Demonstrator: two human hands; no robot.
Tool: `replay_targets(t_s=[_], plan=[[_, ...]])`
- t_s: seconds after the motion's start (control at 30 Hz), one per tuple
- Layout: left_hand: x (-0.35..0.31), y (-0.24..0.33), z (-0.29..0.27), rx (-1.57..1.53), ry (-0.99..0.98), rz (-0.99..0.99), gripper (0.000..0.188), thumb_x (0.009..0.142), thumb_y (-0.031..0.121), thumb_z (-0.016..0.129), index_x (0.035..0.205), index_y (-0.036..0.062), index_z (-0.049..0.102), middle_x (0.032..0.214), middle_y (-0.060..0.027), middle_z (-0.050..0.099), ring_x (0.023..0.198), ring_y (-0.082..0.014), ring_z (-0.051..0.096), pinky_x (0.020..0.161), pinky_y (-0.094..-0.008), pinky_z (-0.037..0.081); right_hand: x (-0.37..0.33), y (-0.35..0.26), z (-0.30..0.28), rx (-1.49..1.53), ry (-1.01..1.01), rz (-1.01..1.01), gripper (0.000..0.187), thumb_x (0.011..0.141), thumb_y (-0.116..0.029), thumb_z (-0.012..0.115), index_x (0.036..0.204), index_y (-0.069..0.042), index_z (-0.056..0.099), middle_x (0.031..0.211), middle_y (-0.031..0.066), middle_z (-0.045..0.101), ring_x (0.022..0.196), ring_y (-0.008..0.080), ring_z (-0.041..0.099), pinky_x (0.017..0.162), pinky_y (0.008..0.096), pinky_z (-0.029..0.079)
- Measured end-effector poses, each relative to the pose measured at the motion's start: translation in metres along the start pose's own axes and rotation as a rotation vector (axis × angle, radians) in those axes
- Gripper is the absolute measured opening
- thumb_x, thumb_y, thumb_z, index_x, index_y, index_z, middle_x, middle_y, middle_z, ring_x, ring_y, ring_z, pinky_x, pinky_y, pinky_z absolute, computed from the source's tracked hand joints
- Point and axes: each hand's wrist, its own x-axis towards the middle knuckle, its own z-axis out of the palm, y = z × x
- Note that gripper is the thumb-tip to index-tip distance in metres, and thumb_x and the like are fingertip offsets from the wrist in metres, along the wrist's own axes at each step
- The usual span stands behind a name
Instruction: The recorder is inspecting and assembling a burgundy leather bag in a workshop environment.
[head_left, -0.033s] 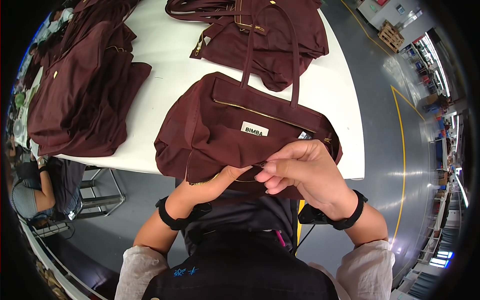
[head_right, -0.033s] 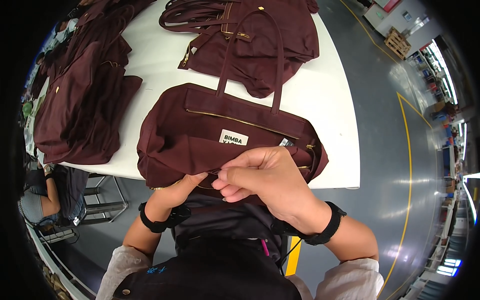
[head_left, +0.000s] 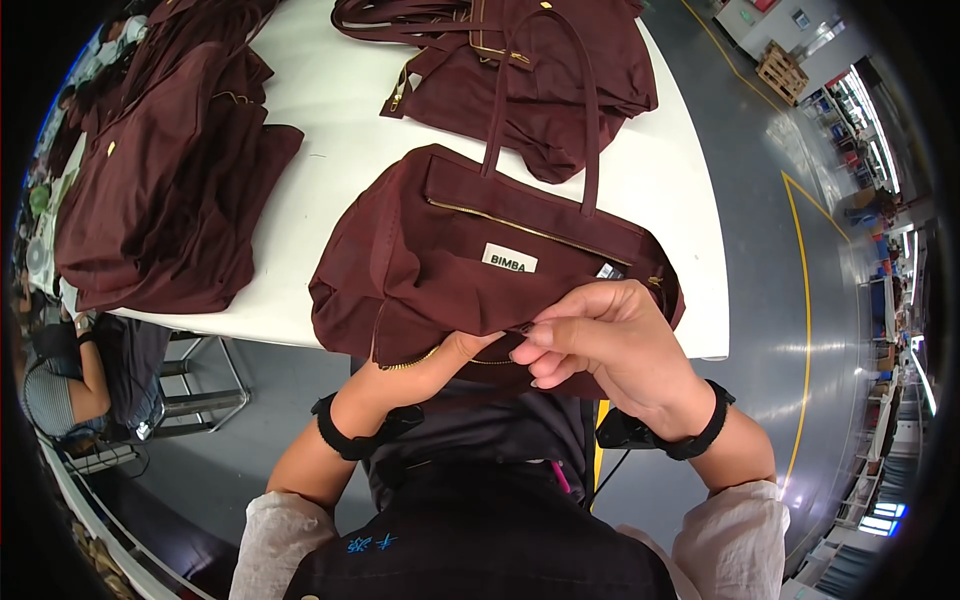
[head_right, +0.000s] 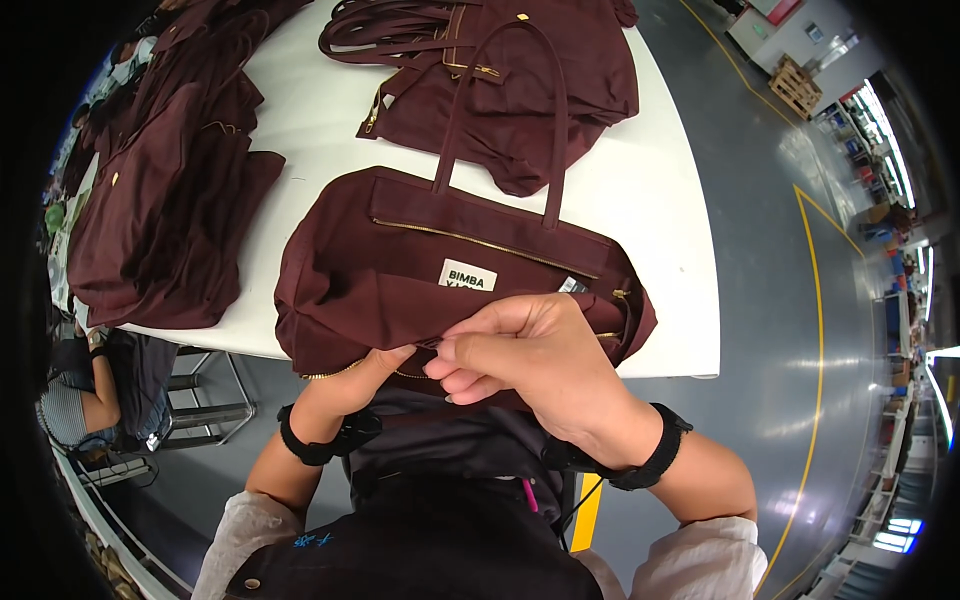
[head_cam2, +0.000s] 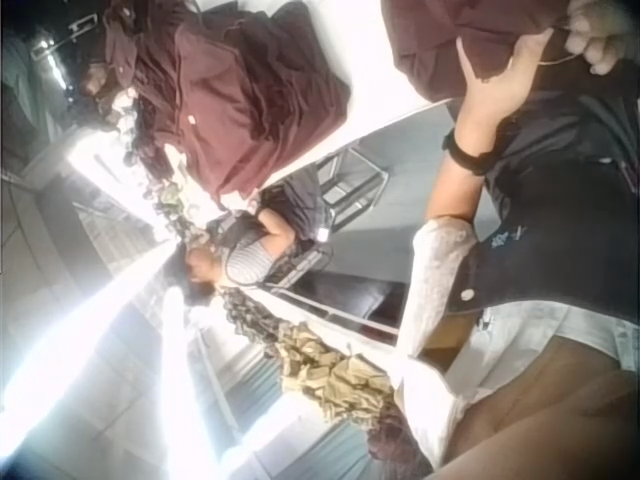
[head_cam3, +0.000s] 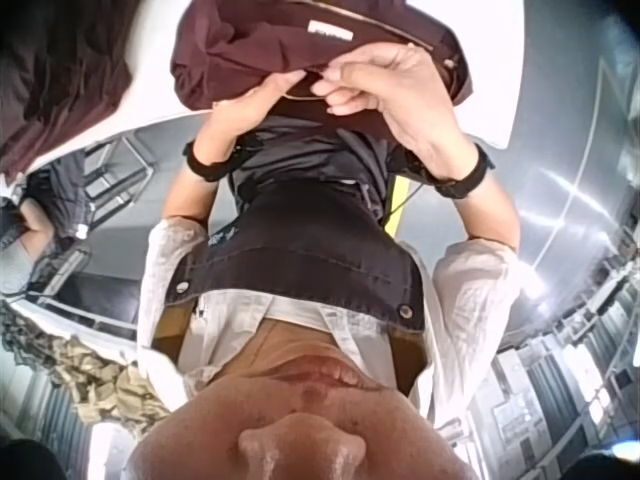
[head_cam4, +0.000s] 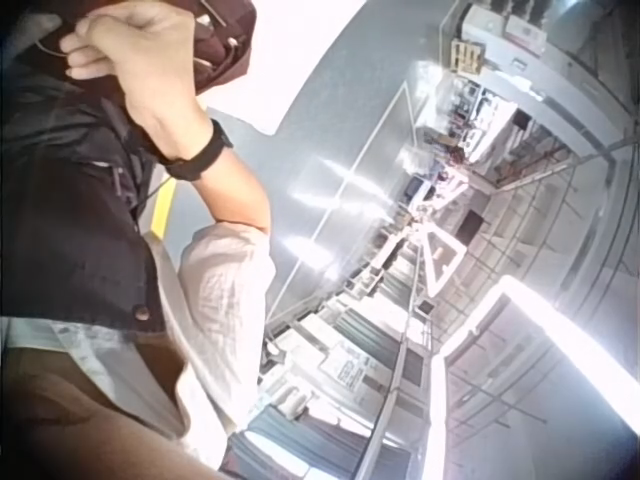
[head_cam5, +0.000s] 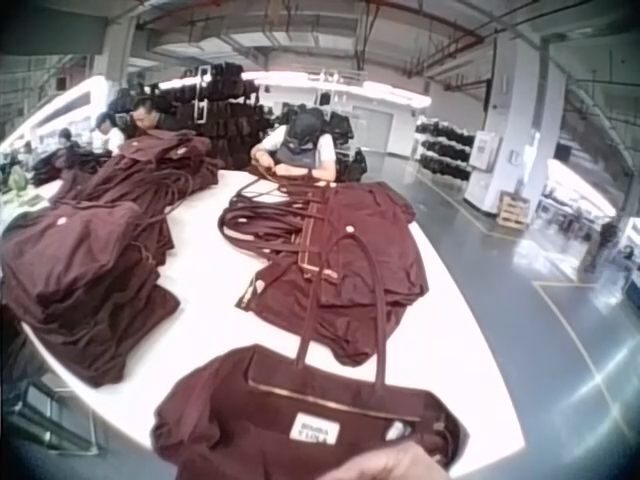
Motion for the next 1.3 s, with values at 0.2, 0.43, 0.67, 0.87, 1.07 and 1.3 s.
replay_targets(t_s=[0.2,0.43,0.67,0.87,1.07,1.3], plan=[[0.001,-0.002,0.000,-0.010,0.009,0.017,0.021,0.089,0.008,0.063,0.109,0.0008,0.064,0.104,-0.0067,0.066,0.095,-0.0171,0.063,0.083,-0.0300,0.048,0.002,0.000,-0.002,0.054,-0.013,0.025,0.009,0.086,0.003,0.060,0.091,0.006,0.066,0.084,0.0215,0.069,0.070,0.0220,0.070,0.062,0.0301,0.061],[0.000,-0.004,0.000,-0.016,0.020,0.002,0.021,0.088,0.009,0.064,0.108,0.0011,0.063,0.103,-0.0065,0.066,0.095,-0.0178,0.062,0.083,-0.0307,0.048,0.002,0.001,-0.001,0.021,-0.012,0.028,0.008,0.086,0.002,0.060,0.090,0.007,0.066,0.084,0.0217,0.069,0.070,0.0222,0.070,0.063,0.0303,0.061],[0.004,-0.004,-0.002,0.026,-0.019,0.048,0.022,0.087,0.007,0.065,0.108,0.0013,0.063,0.102,-0.0072,0.065,0.093,-0.0190,0.062,0.081,-0.0319,0.048,0.002,0.001,-0.001,0.065,0.006,0.077,0.008,0.085,0.002,0.059,0.088,0.005,0.066,0.083,0.0211,0.069,0.068,0.0212,0.069,0.063,0.0308,0.060],[0.001,-0.008,-0.001,-0.007,0.012,0.038,0.020,0.088,0.008,0.065,0.107,0.0010,0.064,0.102,-0.0059,0.066,0.092,-0.0165,0.062,0.081,-0.0294,0.048,0.004,0.001,0.003,0.045,0.058,0.083,0.009,0.086,-0.001,0.057,0.086,0.004,0.065,0.082,0.0198,0.069,0.067,0.0197,0.068,0.063,0.0311,0.059],[-0.001,-0.011,-0.002,-0.037,0.046,0.034,0.021,0.088,0.008,0.065,0.107,0.0014,0.064,0.103,-0.0049,0.066,0.093,-0.0146,0.062,0.082,-0.0281,0.048,0.005,0.003,0.004,0.029,0.049,0.069,0.008,0.087,0.000,0.059,0.088,0.005,0.065,0.085,0.0197,0.069,0.068,0.0193,0.069,0.063,0.0301,0.060],[0.002,-0.011,0.002,-0.046,0.050,0.056,0.023,0.086,0.007,0.067,0.108,0.0014,0.063,0.103,-0.0050,0.066,0.093,-0.0150,0.062,0.082,-0.0289,0.049,0.001,0.001,-0.003,0.024,0.005,0.034,0.010,0.087,-0.001,0.061,0.092,0.006,0.065,0.084,0.0181,0.069,0.069,0.0187,0.069,0.061,0.0283,0.060]])
